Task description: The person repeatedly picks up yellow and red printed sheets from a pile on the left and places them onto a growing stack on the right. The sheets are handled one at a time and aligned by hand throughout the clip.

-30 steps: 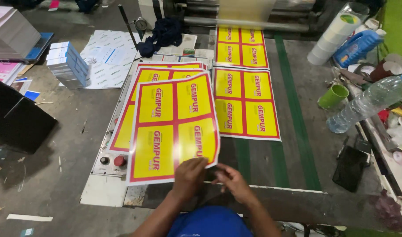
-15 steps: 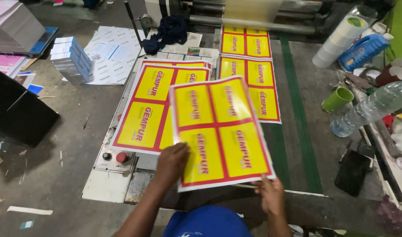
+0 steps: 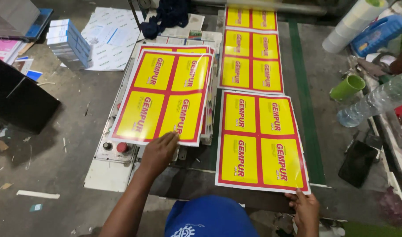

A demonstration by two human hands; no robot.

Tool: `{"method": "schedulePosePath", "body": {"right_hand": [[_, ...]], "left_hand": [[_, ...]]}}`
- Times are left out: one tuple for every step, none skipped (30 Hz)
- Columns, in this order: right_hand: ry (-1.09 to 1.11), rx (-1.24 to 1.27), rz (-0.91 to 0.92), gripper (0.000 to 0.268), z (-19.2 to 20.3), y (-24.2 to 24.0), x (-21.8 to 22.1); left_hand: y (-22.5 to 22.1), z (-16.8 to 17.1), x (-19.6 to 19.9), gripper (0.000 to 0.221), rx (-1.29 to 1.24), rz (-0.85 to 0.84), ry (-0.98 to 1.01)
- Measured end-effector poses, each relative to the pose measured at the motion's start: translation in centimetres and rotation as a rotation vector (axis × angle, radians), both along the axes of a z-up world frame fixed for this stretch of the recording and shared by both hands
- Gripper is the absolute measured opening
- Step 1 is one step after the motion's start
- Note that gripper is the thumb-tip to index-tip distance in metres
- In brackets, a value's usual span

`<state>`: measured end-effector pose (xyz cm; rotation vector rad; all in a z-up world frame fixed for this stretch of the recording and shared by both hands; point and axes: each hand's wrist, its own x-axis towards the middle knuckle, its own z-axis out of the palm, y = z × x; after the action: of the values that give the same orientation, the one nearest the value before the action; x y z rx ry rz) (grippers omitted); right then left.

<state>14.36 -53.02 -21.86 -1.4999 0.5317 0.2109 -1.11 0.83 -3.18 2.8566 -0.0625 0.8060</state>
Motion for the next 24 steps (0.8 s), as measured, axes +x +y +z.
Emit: {"method": "schedulePosePath", "body": {"right_hand": [[0.006,-0.003,0.001,0.022,-0.3,0.0,0.0],[0.004,0.009,0.024,0.022,-0.6,0.1,0.0],[0.003,0.021,0.046,0.022,-0.9,0.1,0.0],[0.007,0.02,0.047,0.022,-0.8,0.7,0.1],[-0.004,0.037,0.079,0.021,-0.7,1.3,0.1],[-0.021,0.055,0.108,0.022,-0.6,1.9,0.4],[-0.021,0.055,0.106,0.022,-0.8,2.5,1.1],[-0.042,0.055,0.123,0.021,-0.9,3.1,1.9],[-0.064,0.055,0.14,0.02,-1.1,3.7,2.7],[-0.064,0.056,0.14,0.02,-1.2,4.4,3.7],[-0.086,0.063,0.156,0.02,-1.3,5.0,4.7],[-0.111,0.068,0.171,0.02,-1.2,5.6,5.8],[-0.114,0.069,0.168,0.02,-0.8,6.0,6.9],[-0.104,0.084,0.181,0.021,-0.5,6.6,7.9],[-0.094,0.099,0.193,0.021,-0.1,7.2,9.0],[-0.099,0.099,0.192,0.021,0.1,7.2,9.3],[-0.082,0.109,0.195,0.024,0.3,7.2,9.7],[-0.064,0.119,0.2,0.027,0.4,7.2,10.1],[-0.067,0.12,0.201,0.027,0.6,6.9,9.8],[-0.055,0.116,0.19,0.031,0.8,6.8,9.7],[-0.043,0.112,0.179,0.037,0.9,6.6,9.5],[-0.045,0.11,0.186,0.037,0.8,6.6,8.8],[-0.043,0.109,0.176,0.042,0.6,6.6,8.1],[-0.04,0.109,0.163,0.049,0.5,6.5,7.4]], "left_hand": [[0.1,0.3,0.0,0.029,-0.003,0.001,0.006],[0.3,0.5,0.1,0.028,-0.016,0.013,-0.03],[0.4,0.8,0.2,0.027,-0.029,0.026,-0.066],[0.5,0.7,0.1,0.027,-0.03,0.027,-0.061],[0.5,0.6,0.0,0.027,-0.031,0.008,-0.047],[0.6,0.5,0.2,0.026,-0.032,-0.014,-0.038],[0.5,0.6,0.3,0.026,-0.032,-0.016,-0.038],[0.4,0.8,0.4,0.028,-0.014,-0.037,0.014],[0.3,0.9,0.4,0.03,0.004,-0.058,0.066],[0.4,0.8,0.3,0.03,0.005,-0.058,0.066],[0.5,0.7,0.2,0.031,0.0,-0.063,0.105],[0.5,0.6,0.3,0.031,-0.006,-0.069,0.142],[0.7,0.6,0.2,0.031,-0.005,-0.071,0.138],[1.0,0.6,0.1,0.031,-0.03,-0.077,0.156],[1.3,0.6,-0.1,0.031,-0.055,-0.083,0.173],[1.5,0.7,-0.1,0.031,-0.054,-0.085,0.168],[1.8,0.8,-0.1,0.028,-0.098,-0.057,0.138],[2.0,0.9,-0.2,0.026,-0.144,-0.027,0.109],[2.3,1.0,-0.1,0.026,-0.143,-0.026,0.106],[2.7,1.2,0.0,0.02,-0.211,0.043,-0.023],[3.0,1.4,0.2,0.015,-0.279,0.112,-0.153],[3.1,2.3,0.2,0.015,-0.281,0.119,-0.156],[3.2,3.2,0.2,0.014,-0.289,0.171,-0.315],[3.2,4.1,0.2,0.013,-0.294,0.221,-0.473]]}}
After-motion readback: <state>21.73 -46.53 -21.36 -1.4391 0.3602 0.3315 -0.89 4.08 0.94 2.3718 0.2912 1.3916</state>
